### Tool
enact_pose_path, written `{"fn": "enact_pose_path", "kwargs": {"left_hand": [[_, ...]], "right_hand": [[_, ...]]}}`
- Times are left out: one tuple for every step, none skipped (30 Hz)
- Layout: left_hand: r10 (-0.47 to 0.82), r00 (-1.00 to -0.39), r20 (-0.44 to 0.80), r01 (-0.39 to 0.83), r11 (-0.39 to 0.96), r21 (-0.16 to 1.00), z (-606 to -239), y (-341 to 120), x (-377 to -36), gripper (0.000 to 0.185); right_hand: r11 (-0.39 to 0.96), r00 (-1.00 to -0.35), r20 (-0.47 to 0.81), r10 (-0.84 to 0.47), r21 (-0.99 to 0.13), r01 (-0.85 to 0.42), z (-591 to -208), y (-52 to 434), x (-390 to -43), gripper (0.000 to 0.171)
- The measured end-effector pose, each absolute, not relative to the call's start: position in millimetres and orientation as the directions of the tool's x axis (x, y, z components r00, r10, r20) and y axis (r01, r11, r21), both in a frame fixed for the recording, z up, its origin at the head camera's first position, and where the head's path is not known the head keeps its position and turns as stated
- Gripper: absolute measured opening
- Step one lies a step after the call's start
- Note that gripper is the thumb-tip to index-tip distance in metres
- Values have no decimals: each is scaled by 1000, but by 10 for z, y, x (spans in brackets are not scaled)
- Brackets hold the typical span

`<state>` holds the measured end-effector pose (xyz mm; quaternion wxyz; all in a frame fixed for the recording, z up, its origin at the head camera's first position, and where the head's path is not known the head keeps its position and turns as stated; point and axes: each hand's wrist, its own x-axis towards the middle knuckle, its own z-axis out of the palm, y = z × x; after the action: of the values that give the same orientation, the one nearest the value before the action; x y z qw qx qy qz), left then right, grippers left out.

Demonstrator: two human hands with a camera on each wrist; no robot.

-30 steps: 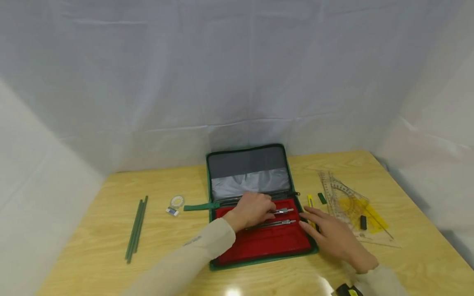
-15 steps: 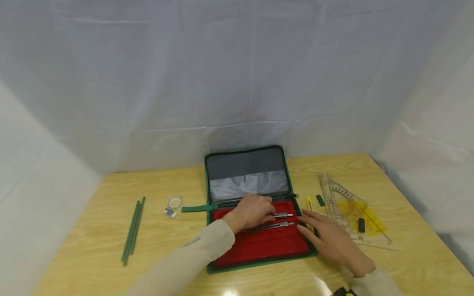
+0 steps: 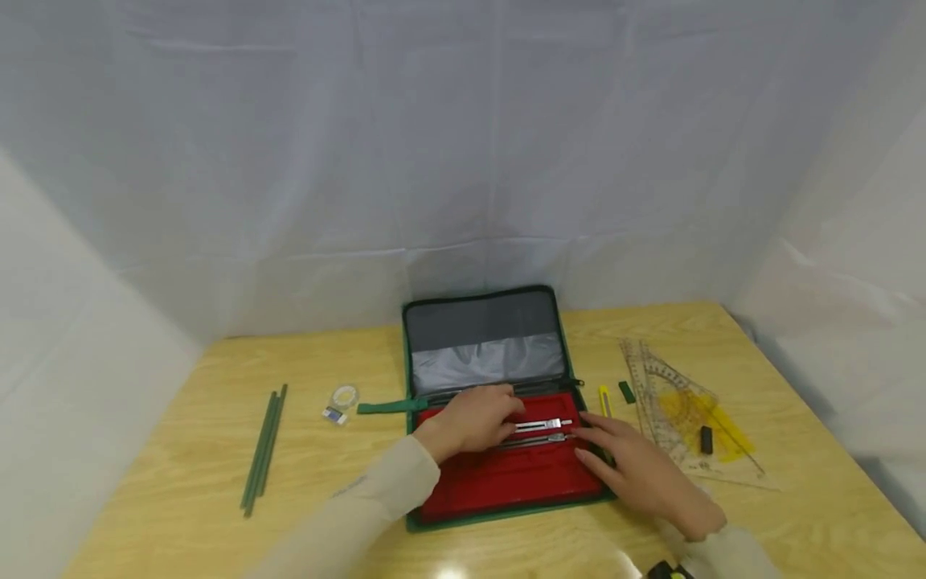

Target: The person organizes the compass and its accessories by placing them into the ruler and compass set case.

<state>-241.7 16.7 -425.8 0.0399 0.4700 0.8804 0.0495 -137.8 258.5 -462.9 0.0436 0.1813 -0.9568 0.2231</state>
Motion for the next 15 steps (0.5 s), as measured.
{"fn": "enact_pose_path", "kwargs": {"left_hand": [[823,-567,-23,817,566,116,-4235,122,-2420,18],[815,-580,-20,809,578,104,-4219,79,-2422,16],[806,-591,-17,802,590,92,-4210,39,-2425,13],[798,-603,-16,794,602,86,-4208,2,-2428,10],[791,-611,-16,788,610,80,-4211,-31,-2429,9],[786,-618,-14,783,616,84,-4212,-61,-2425,7],[783,-622,-11,779,621,90,-4219,-86,-2420,6],[780,-625,-10,777,623,93,-4225,-107,-2413,6],[779,-627,-9,775,625,97,-4231,-125,-2403,7],[778,-628,-9,774,625,102,-4239,-139,-2394,8],[779,-627,-10,774,624,108,-4241,-150,-2383,8],[776,-630,-12,770,627,116,-4247,-158,-2374,8],[773,-634,-15,767,631,119,-4253,-164,-2366,8],[769,-639,-18,762,636,125,-4258,-168,-2359,8],[765,-644,-19,756,641,131,-4259,-171,-2352,8]], "right_hand": [[831,-925,171,-338,-408,-379,-4619,2568,-1392,40],[828,-921,175,-347,-404,-389,-4606,2551,-1404,39],[829,-920,174,-353,-398,-393,-4594,2533,-1415,39],[830,-920,166,-356,-396,-393,-4583,2516,-1427,38],[832,-919,158,-360,-392,-393,-4573,2497,-1437,38],[834,-919,150,-363,-387,-393,-4564,2477,-1446,39],[836,-920,141,-365,-385,-391,-4559,2457,-1455,39],[838,-921,132,-366,-385,-388,-4556,2437,-1464,39],[839,-922,125,-366,-383,-385,-4558,2415,-1474,40],[840,-923,118,-366,-386,-383,-4560,2395,-1483,41],[840,-923,114,-367,-386,-381,-4563,2373,-1492,41],[838,-923,111,-370,-389,-383,-4567,2351,-1501,42],[834,-920,111,-375,-394,-387,-4575,2329,-1512,42],[829,-918,113,-381,-397,-393,-4581,2308,-1522,43],[828,-916,113,-385,-396,-397,-4587,2288,-1531,43]]}}
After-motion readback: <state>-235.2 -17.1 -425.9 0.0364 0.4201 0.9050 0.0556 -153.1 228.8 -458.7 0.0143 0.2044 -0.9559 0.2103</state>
